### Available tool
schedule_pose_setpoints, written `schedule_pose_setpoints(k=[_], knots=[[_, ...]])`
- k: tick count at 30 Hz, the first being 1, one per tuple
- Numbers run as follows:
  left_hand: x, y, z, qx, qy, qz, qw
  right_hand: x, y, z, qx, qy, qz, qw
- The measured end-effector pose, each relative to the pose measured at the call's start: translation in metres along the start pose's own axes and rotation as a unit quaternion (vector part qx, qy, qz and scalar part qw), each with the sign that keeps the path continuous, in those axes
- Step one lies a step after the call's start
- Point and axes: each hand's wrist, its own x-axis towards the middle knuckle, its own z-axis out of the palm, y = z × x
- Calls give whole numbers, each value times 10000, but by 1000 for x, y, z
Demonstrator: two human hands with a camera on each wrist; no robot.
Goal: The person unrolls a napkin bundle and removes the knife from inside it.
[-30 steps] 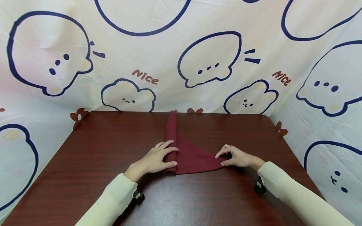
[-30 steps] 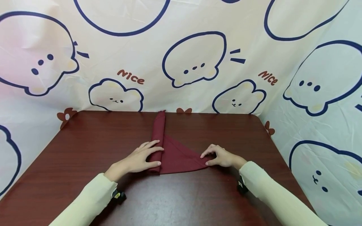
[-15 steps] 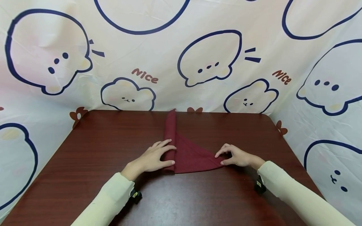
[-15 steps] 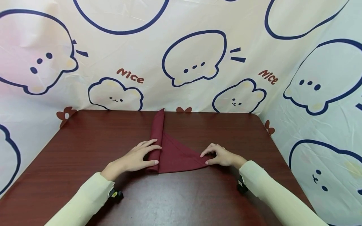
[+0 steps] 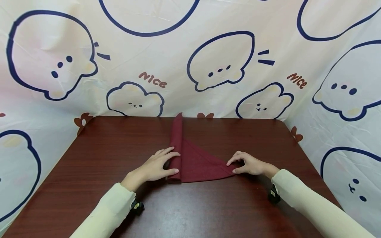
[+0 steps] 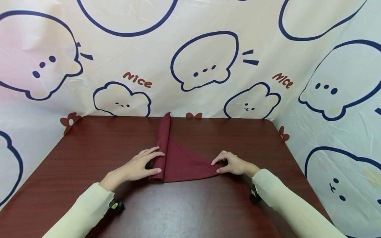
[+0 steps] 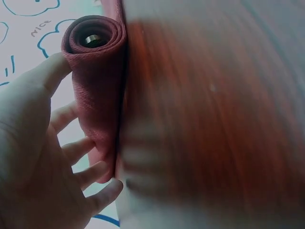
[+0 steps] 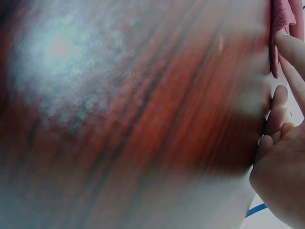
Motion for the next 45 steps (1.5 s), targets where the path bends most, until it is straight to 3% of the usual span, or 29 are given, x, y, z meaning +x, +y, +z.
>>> schedule_pose_setpoints(k=[20, 35, 45], knots=[[-9, -15, -5, 233, -1, -95, 9997, 0, 5, 0, 69, -27, 65, 10000], [-14, -11, -4, 36, -72, -202, 9998, 0, 1, 3, 75, -47, 40, 10000], [-10, -5, -6, 117, 210, -60, 9997, 0, 1, 0, -5, -15, 80, 10000]])
